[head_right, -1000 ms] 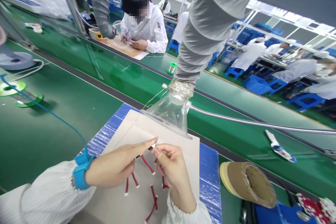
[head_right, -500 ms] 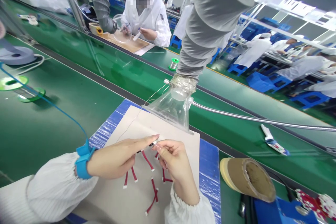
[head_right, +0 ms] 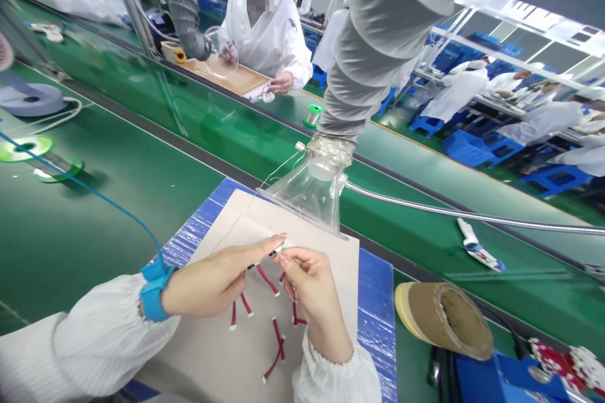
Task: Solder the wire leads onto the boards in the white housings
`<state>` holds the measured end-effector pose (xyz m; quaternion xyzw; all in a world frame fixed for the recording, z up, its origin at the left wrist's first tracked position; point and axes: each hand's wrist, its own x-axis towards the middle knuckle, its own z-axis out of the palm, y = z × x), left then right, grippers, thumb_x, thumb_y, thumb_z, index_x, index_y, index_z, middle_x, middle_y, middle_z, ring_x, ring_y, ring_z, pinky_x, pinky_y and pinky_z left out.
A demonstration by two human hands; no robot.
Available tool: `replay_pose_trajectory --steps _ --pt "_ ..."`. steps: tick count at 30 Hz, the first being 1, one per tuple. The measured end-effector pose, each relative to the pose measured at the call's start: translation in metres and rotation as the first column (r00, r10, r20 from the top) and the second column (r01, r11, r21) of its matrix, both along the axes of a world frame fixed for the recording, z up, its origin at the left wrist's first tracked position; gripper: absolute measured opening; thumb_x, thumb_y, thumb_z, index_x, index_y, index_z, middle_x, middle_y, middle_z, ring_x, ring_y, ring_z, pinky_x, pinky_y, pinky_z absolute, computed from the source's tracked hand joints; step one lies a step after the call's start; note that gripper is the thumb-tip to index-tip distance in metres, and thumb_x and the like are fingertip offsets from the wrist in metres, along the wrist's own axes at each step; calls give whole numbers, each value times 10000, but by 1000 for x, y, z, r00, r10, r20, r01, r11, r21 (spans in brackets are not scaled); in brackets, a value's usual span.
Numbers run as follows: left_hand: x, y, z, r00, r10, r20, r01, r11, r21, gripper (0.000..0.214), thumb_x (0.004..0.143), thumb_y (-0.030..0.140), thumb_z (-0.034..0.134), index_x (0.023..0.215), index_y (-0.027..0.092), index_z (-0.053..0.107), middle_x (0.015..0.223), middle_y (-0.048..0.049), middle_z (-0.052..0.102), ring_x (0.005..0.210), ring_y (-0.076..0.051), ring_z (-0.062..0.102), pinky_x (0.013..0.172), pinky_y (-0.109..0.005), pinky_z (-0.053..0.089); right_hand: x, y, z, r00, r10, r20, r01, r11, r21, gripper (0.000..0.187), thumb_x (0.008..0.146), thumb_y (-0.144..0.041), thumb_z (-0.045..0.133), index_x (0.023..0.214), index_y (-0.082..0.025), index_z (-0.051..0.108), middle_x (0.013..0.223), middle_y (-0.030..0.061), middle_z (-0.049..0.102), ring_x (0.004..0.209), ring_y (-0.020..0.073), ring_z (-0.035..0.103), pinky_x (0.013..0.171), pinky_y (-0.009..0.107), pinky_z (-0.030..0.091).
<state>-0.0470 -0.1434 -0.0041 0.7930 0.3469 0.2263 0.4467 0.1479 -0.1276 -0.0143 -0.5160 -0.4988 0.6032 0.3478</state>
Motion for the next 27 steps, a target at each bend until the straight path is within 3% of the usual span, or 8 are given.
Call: replay_pose_trajectory --steps 4,7,11,16,21,27 --pt "-6 9 0 998 50 44 -48 998 -48 824 741 -45 362 1525 184 250 1591 -81 288 1463 -211 291 1225 -472 256 22 8 2 965 25 262 -62 989 132 481 763 -636 618 839 -168 699 497 -20 505 450 104 420 465 254 350" --pt "-9 16 -2 989 127 77 -118 987 -106 790 755 -24 368 1511 196 297 1570 -67 343 1458 -211 305 1234 -468 229 40 13 -1 873 16 487 -134 969 209 319 816 -481 578 836 -190 707 665 34 634 581 142 504 578 284 389" --pt "-9 22 -5 976 194 100 -172 965 -198 773 743 -7 376 1490 190 353 1547 -47 391 1449 -203 324 1244 -440 211 43 15 -17 720 74 690 -292 934 204 134 736 -196 582 664 -206 695 696 37 648 652 168 522 691 315 393" --pt "-8 23 -4 965 244 101 -207 938 -279 769 740 8 375 1491 169 352 1528 -53 421 1439 -225 342 1240 -477 212 30 17 -36 626 139 767 -421 889 182 301 656 -47 562 827 -210 749 841 59 630 868 208 536 828 330 399" --pt "-10 25 -5 951 278 135 -228 926 -301 793 698 6 383 1462 218 411 1520 -26 432 1443 -234 337 1233 -510 220 29 19 -38 628 189 754 -451 879 154 180 637 -40 585 648 -181 697 813 67 619 850 205 529 814 338 419" --pt "-11 28 -8 947 287 147 -233 924 -304 799 689 6 379 1456 225 419 1514 -28 441 1436 -228 353 1224 -526 233 38 13 -11 765 290 575 -408 909 84 67 715 -196 587 746 -191 646 787 47 705 734 169 638 736 314 500"
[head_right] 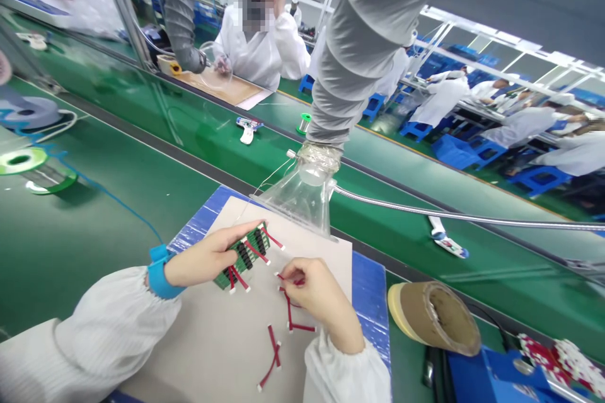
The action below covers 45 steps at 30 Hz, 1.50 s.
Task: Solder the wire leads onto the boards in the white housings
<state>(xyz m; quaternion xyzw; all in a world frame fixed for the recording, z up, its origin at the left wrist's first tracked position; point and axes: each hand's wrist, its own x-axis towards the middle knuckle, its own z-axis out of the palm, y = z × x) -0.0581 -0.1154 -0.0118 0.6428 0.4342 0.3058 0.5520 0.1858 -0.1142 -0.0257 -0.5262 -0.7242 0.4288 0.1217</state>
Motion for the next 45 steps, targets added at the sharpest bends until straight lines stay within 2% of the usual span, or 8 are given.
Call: replay_pose_trajectory --steps 6,8,19,27,32,36,40,45 --pt "1 1 0 1000 14 6 -14 1000 -1 787 675 -2 378 1431 204 452 1502 -42 458 1436 -230 353 1229 -528 216 2 -12 23 870 -50 -490 -68 973 -220 201 841 -354 638 948 -184 619 841 64 714 749 153 682 726 299 540" --pt "1 0 0 1000 9 6 -9 1000 -1 776 678 -4 375 1421 201 465 1494 -46 468 1433 -228 359 1230 -529 213 1 -14 25 831 -68 -551 -93 962 -258 230 859 -372 648 979 -176 657 838 60 701 717 141 667 715 292 529" --pt "0 1 -4 1000 7 3 -7 1000 -9 787 671 19 389 1436 195 439 1526 -41 424 1448 -215 329 1238 -513 194 -6 -15 21 777 -114 -620 -117 940 -320 273 931 -449 551 985 -188 611 722 -14 540 548 54 347 522 231 246" --pt "0 0 -3 997 39 67 -34 997 -73 801 637 45 411 1419 204 478 1464 -29 505 1425 -254 367 1233 -497 218 -11 -11 16 720 -214 -661 -60 929 -366 329 912 -492 562 953 -177 646 686 -30 497 471 29 277 460 215 303" --pt "1 1 -4 990 58 132 -45 995 -93 776 634 38 417 1388 196 511 1486 -40 477 1439 -251 340 1237 -489 191 -10 -9 10 814 -245 -527 81 946 -314 415 895 -589 531 1003 -189 557 540 -85 434 430 41 259 410 188 195" --pt "3 1 -2 976 97 195 -67 986 -156 770 610 37 423 1354 196 540 1429 -61 532 1385 -267 415 1177 -487 320 -9 -6 6 850 -256 -460 135 951 -279 464 849 -665 540 852 -202 500 481 -81 464 416 48 306 411 182 213" --pt "5 -1 1 952 80 294 21 945 -327 851 592 61 435 1435 170 422 1342 -98 591 1201 -268 571 1013 -460 483 -15 -1 0 837 -297 -459 175 941 -289 546 743 -703 630 790 -164 558 481 -65 472 383 34 277 388 197 185" --pt "8 -4 1 915 39 401 120 923 -365 882 553 77 460 1429 164 417 1303 -82 610 1207 -244 551 1015 -387 454 -35 -3 -6 791 -367 -490 226 919 -323 584 686 -731 651 767 -156 585 495 -83 422 367 30 277 369 203 214"
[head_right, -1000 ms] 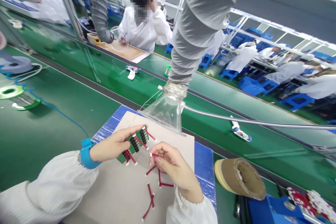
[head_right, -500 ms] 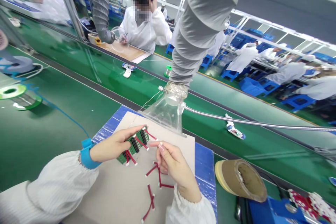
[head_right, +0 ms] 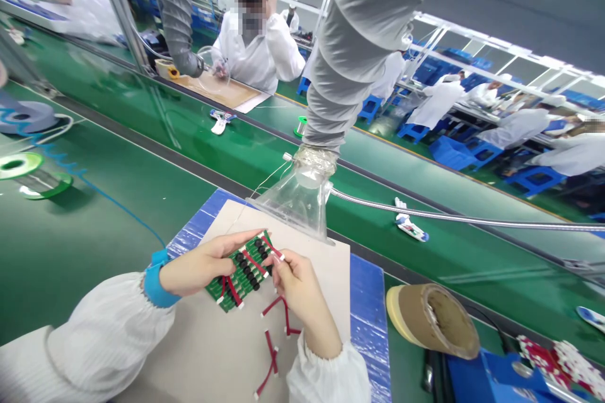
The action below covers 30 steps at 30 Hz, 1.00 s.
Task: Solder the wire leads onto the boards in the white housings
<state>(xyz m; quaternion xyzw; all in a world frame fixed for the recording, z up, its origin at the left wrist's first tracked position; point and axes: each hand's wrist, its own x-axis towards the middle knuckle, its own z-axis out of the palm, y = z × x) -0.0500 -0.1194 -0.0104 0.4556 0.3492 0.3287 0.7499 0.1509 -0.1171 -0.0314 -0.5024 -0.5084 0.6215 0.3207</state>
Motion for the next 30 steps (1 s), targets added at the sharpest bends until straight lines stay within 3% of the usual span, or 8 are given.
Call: replay_pose_trajectory --steps 7,13,18,30 --pt "2 -2 6 994 -93 -51 98 989 111 628 574 87 434 1162 149 644 1109 -45 679 1049 -211 605 1003 -367 440 -10 -7 4 997 -40 -65 36 997 -73 562 678 -726 672 714 -177 557 384 -110 354 303 27 240 318 183 194" --pt "1 0 6 987 -129 -93 148 959 241 560 591 77 427 1090 163 668 1087 -42 669 1009 -201 594 960 -348 454 -10 -9 8 993 -56 -105 45 993 -110 550 648 -698 718 705 -176 557 361 -113 358 293 17 211 300 167 177" --pt "2 -1 10 982 -164 -89 179 963 200 593 573 81 414 1120 164 628 1004 -25 653 881 -162 572 814 -285 456 -11 -10 10 990 -55 -130 39 991 -124 528 649 -671 734 688 -175 558 367 -119 339 311 12 196 297 158 187" --pt "1 -2 7 978 -172 -120 192 965 176 449 642 108 461 1063 170 604 890 -18 600 827 -166 546 776 -284 457 -11 -11 19 987 -53 -149 33 990 -134 520 653 -666 738 688 -179 557 371 -129 307 323 8 174 303 146 190"
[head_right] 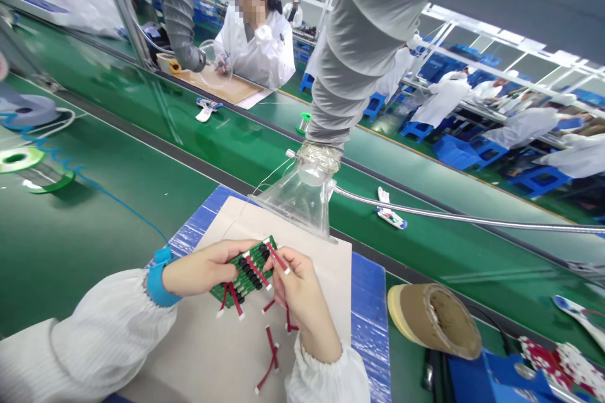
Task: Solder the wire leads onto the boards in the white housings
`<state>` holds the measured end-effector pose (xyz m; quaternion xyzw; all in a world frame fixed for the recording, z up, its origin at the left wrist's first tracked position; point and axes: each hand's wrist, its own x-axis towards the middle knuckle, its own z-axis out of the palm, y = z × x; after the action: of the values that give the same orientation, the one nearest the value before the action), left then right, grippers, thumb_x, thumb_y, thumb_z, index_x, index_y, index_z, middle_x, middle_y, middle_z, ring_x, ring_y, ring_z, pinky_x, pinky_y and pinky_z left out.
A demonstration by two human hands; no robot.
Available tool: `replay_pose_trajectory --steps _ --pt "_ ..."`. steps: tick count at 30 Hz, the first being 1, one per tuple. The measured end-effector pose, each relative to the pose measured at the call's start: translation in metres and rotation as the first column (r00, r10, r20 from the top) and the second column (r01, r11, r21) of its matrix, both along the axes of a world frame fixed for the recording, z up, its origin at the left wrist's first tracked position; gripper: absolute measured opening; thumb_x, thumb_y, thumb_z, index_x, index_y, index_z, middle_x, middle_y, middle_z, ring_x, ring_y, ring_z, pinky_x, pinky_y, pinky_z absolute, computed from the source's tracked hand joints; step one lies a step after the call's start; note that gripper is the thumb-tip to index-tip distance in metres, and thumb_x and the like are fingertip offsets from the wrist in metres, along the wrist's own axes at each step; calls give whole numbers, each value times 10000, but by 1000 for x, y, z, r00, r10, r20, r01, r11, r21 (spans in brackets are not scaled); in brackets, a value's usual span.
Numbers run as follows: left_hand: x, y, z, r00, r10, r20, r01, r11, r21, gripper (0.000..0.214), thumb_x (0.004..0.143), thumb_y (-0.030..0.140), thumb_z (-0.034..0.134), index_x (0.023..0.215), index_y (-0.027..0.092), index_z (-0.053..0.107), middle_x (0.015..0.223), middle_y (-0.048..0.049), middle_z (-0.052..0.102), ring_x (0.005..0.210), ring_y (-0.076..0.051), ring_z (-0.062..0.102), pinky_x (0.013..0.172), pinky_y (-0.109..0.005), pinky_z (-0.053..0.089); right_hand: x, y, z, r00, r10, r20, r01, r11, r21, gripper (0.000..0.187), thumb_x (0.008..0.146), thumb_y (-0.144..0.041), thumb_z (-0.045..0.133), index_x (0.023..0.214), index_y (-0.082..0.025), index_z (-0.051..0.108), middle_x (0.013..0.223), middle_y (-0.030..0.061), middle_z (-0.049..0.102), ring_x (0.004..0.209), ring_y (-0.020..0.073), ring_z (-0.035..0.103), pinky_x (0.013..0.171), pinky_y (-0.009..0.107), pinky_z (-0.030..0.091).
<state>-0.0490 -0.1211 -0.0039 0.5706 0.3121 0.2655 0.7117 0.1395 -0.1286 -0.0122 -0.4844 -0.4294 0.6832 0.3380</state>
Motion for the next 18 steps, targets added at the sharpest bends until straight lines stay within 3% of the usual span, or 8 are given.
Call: replay_pose_trajectory --steps 11,18 --pt "0 0 2 999 -15 -35 17 997 80 412 649 76 446 1021 164 601 853 -9 577 793 -150 527 778 -281 465 2 1 -2 1000 13 9 -13 1000 -13 508 662 -652 736 683 -179 552 360 -129 296 321 9 162 307 151 171" --pt "0 -1 2 998 -31 -51 39 986 164 422 666 62 425 1037 164 598 904 -20 592 878 -169 542 857 -301 454 2 1 2 999 20 26 -19 1000 -25 531 643 -673 737 670 -174 559 358 -123 310 321 3 149 306 154 164"
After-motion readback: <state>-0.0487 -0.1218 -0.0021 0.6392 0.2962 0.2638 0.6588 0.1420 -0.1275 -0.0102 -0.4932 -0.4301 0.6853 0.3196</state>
